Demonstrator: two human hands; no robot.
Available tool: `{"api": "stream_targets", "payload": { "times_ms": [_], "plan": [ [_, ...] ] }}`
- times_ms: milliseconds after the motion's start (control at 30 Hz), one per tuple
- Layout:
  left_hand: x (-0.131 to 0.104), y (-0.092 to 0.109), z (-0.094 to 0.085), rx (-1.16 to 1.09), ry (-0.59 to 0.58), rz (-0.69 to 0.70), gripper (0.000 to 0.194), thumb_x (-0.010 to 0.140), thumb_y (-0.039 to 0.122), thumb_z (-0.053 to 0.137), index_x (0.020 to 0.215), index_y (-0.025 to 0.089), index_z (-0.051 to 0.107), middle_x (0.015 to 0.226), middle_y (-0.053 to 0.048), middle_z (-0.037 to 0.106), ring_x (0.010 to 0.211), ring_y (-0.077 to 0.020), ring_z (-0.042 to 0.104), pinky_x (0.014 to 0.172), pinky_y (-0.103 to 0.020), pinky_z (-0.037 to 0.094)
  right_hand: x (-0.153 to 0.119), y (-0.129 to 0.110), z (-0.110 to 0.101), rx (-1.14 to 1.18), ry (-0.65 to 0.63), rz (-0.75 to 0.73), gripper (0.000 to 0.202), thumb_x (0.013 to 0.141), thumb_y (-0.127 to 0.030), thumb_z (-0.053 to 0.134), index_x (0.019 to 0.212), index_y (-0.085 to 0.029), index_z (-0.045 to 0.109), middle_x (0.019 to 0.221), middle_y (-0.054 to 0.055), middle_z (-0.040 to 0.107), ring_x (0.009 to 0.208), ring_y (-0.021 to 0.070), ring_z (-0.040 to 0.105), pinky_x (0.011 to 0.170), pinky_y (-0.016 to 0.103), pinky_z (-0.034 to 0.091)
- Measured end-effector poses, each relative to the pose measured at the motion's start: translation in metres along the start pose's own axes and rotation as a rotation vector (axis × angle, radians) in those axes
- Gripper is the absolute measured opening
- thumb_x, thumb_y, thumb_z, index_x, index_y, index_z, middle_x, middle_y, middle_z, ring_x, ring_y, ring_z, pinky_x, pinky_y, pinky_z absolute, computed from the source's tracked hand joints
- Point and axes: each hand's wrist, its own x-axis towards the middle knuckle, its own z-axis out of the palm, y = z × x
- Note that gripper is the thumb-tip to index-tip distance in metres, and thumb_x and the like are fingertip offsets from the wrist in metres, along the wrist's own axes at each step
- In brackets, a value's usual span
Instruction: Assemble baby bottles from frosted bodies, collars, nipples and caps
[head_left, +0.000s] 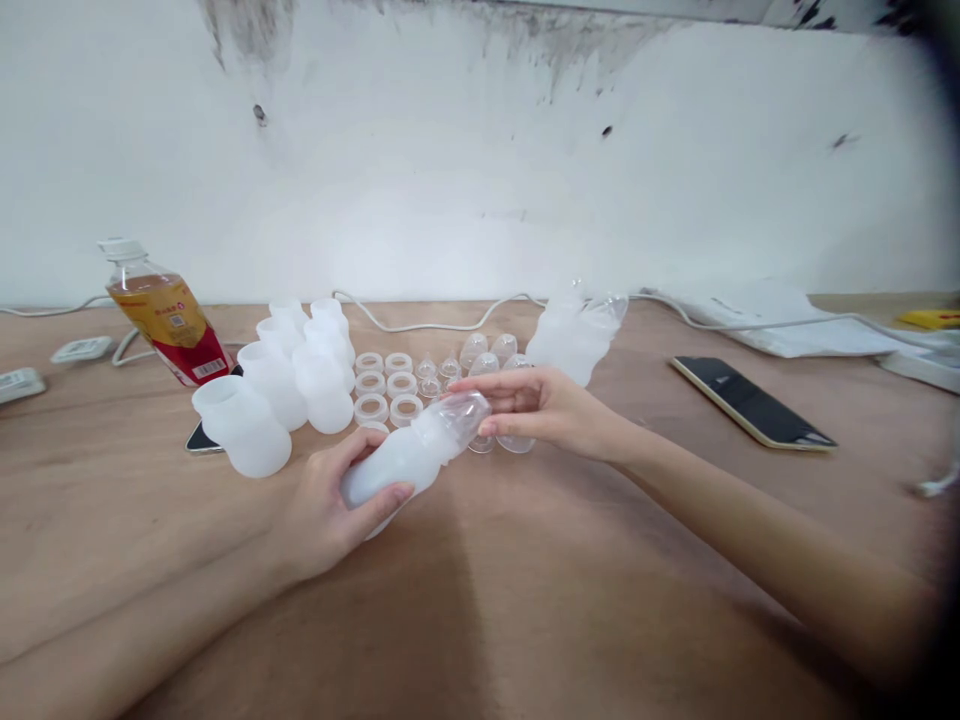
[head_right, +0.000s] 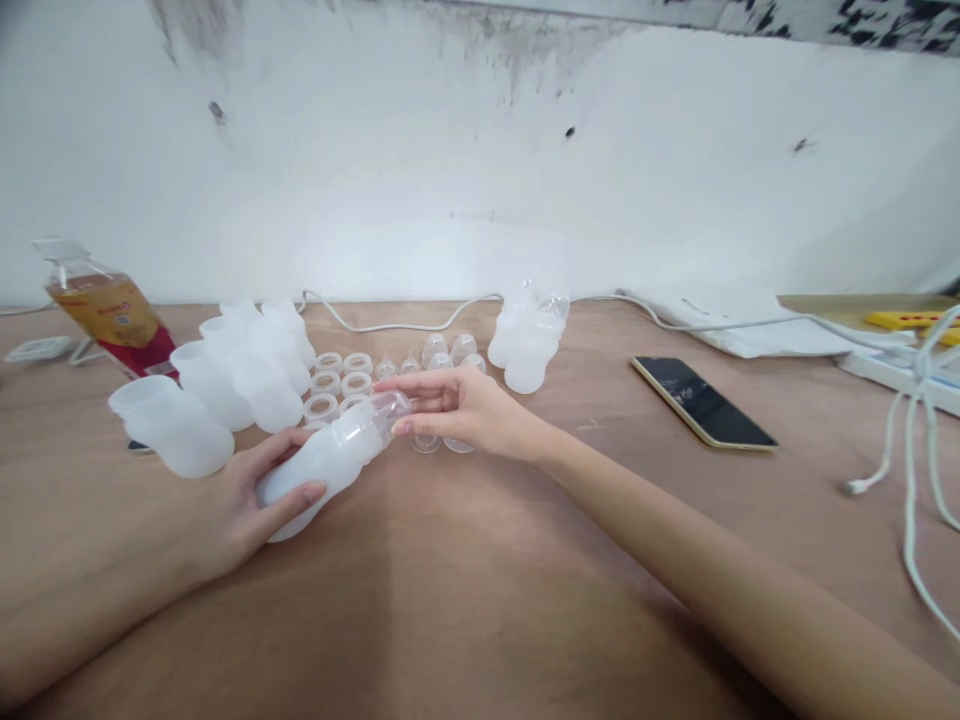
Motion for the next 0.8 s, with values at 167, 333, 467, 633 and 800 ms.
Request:
{"api": "stream_targets", "payload": {
  "times_ms": [167,333,467,633,800],
  "plan": [
    [0.0,-0.001,0.0,0.046,-0.002,0.044,0.028,0.076,0.041,0.047,0.091,0.018,0.049,0.084,-0.001,0.061,0.07,-0.0167,0.056,0.06,-0.026,0.04,0.001,0.004,0.002,-0.017,-0.017,0.012,0.047,0.066,-0.025,0.066,0.111,-0.02,0.055,0.103,0.005,0.063,0.093,0.0182,0.059,0.079,0.031,0.049],
    [-0.001,-0.001,0.0,0.062,0.0,0.05,0.027,0.076,0.041,0.046,0.092,0.019,0.048,0.086,-0.002,0.061,0.07,-0.0171,0.056,0.061,-0.027,0.04,0.002,0.005,0.009,-0.033,0.001,-0.019,0.046,0.066,-0.024,0.066,0.111,-0.02,0.055,0.107,0.005,0.062,0.094,0.0182,0.059,0.078,0.03,0.05],
    [-0.002,-0.001,0.002,0.043,0.019,0.055,0.027,0.076,0.04,0.047,0.092,0.018,0.048,0.084,-0.002,0.061,0.069,-0.0168,0.055,0.061,-0.027,0.039,0.001,0.005,0.015,-0.041,0.008,-0.065,0.047,0.066,-0.022,0.066,0.111,-0.021,0.055,0.11,0.004,0.06,0.098,0.0175,0.058,0.082,0.029,0.049],
    [-0.002,-0.001,0.001,0.058,0.014,0.057,0.026,0.076,0.038,0.048,0.092,0.019,0.047,0.082,-0.001,0.06,0.067,-0.016,0.054,0.06,-0.027,0.039,0.002,0.002,0.017,-0.117,0.021,-0.077,0.046,0.067,-0.025,0.066,0.112,-0.022,0.055,0.108,0.004,0.061,0.098,0.0184,0.058,0.082,0.031,0.049],
    [-0.003,-0.003,0.004,-0.069,0.048,0.147,0.038,0.074,0.038,0.05,0.106,0.021,0.04,0.093,-0.003,0.058,0.078,-0.0186,0.054,0.064,-0.028,0.043,-0.008,-0.03,0.01,-0.328,0.105,-0.195,0.041,0.064,-0.028,0.068,0.104,-0.021,0.06,0.104,0.003,0.063,0.091,0.0171,0.059,0.079,0.03,0.05]
  ]
}}
